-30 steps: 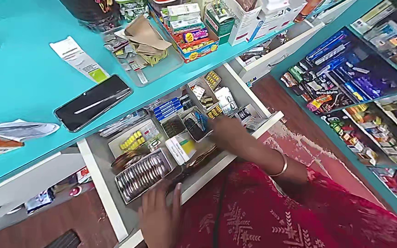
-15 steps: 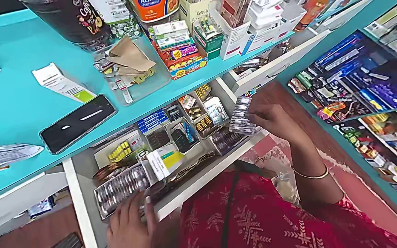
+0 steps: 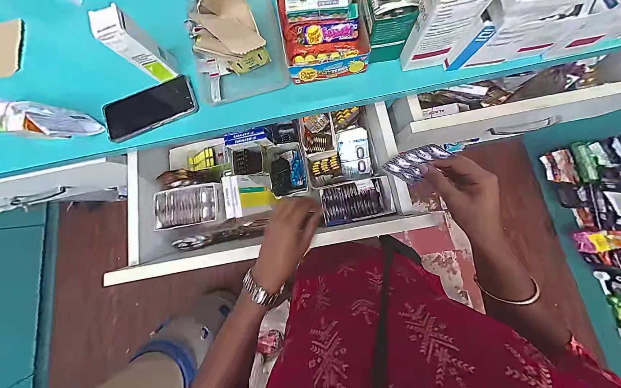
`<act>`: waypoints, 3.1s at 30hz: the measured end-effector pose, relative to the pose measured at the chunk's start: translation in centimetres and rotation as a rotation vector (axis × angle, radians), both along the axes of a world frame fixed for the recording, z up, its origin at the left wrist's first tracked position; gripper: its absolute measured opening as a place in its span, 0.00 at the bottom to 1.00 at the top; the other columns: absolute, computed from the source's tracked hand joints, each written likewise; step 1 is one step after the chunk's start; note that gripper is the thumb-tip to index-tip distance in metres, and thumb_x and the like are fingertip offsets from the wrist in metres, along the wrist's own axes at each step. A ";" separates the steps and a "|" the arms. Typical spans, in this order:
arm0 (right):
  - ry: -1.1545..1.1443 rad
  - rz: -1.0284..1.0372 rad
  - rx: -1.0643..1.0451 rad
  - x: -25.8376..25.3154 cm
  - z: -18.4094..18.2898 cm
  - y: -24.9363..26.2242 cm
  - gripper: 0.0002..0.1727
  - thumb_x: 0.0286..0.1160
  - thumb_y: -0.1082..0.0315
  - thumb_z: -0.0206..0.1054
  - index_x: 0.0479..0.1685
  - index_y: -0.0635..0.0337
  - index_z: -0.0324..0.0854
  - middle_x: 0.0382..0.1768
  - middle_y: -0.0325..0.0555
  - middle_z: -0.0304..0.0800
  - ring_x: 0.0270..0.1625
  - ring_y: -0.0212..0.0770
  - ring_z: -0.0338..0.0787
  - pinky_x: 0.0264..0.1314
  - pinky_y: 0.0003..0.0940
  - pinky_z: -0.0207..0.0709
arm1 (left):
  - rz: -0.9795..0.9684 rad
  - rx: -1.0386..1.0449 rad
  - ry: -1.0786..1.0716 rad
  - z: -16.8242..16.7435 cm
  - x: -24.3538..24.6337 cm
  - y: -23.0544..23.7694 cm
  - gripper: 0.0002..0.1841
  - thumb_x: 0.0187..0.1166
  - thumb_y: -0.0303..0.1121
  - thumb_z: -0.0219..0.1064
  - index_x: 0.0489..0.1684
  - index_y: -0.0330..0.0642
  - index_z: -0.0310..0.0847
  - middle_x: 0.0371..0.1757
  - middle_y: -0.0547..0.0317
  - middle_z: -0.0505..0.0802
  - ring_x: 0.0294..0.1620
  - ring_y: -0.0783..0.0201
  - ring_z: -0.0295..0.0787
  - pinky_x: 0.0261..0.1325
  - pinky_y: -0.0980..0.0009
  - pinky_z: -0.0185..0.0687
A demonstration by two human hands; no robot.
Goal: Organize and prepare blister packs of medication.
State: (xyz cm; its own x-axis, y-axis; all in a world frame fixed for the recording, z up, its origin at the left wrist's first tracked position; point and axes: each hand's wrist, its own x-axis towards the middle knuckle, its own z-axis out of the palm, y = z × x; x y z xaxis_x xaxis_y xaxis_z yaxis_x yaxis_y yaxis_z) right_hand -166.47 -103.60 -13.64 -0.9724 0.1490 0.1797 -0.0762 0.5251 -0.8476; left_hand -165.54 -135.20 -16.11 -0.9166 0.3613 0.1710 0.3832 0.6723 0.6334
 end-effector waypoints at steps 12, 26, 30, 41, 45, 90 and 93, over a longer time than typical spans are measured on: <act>0.147 -0.066 -0.110 2.7 -2.9 -0.3 0.11 0.76 0.67 0.69 0.40 0.70 0.88 0.39 0.39 0.91 0.44 0.20 0.89 0.55 0.19 0.84 | -0.538 -0.371 0.118 -2.8 -7.1 7.9 0.09 0.79 0.31 0.70 0.47 0.37 0.93 0.45 0.43 0.92 0.51 0.44 0.91 0.51 0.52 0.88; 0.755 0.103 0.279 4.1 -2.1 -4.9 0.02 0.82 0.71 0.67 0.41 0.53 0.80 0.54 0.39 0.87 0.68 0.38 0.83 0.79 0.36 0.72 | -0.046 0.426 -0.301 -0.3 -1.8 2.8 0.09 0.78 0.33 0.71 0.38 0.34 0.90 0.54 0.52 0.91 0.50 0.71 0.91 0.50 0.76 0.90; 0.716 0.075 0.237 4.1 -2.0 -5.2 0.03 0.81 0.69 0.68 0.41 0.51 0.80 0.54 0.37 0.81 0.68 0.33 0.79 0.76 0.29 0.71 | -0.034 0.590 -0.348 1.5 -1.6 2.7 0.04 0.76 0.26 0.71 0.38 0.34 0.85 0.61 0.55 0.91 0.49 0.71 0.93 0.54 0.72 0.92; 0.754 0.212 0.298 4.5 -0.9 -4.3 0.02 0.80 0.72 0.68 0.45 0.56 0.83 0.54 0.46 0.82 0.66 0.41 0.80 0.74 0.32 0.72 | -0.129 0.333 0.007 -2.3 0.4 3.2 0.10 0.72 0.27 0.67 0.41 0.25 0.83 0.37 0.47 0.93 0.35 0.73 0.91 0.44 0.80 0.87; 0.775 0.249 0.312 4.7 -0.2 -3.9 0.02 0.80 0.73 0.68 0.44 0.57 0.84 0.56 0.47 0.84 0.68 0.43 0.80 0.76 0.33 0.70 | -0.168 0.337 -0.076 -2.4 -0.1 3.3 0.13 0.71 0.28 0.68 0.44 0.23 0.84 0.37 0.50 0.93 0.37 0.74 0.91 0.46 0.79 0.89; 0.289 -0.124 -0.398 6.0 -1.9 5.1 0.15 0.71 0.66 0.75 0.53 0.34 0.85 0.47 0.11 0.94 0.48 0.19 0.93 0.55 0.22 0.89 | 0.113 0.000 -0.501 0.1 0.4 6.1 0.15 0.85 0.38 0.62 0.53 0.35 0.86 0.43 0.48 0.94 0.37 0.59 0.92 0.44 0.61 0.87; 0.193 -0.083 -0.462 4.3 -1.5 3.4 0.12 0.75 0.70 0.70 0.49 0.38 0.83 0.39 0.11 0.93 0.36 0.17 0.91 0.40 0.17 0.87 | 0.107 0.036 -0.519 0.1 0.5 6.0 0.15 0.85 0.39 0.62 0.54 0.36 0.87 0.44 0.49 0.94 0.37 0.59 0.91 0.44 0.61 0.87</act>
State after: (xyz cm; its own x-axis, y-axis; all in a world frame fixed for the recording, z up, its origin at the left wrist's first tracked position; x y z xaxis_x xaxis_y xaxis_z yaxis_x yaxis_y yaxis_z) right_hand -162.14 -100.25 -15.10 -0.9092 0.3310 0.2524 -0.2286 0.1098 -0.9673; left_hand -165.07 -129.22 -15.99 -0.9154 0.2633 -0.3045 -0.0566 0.6648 0.7449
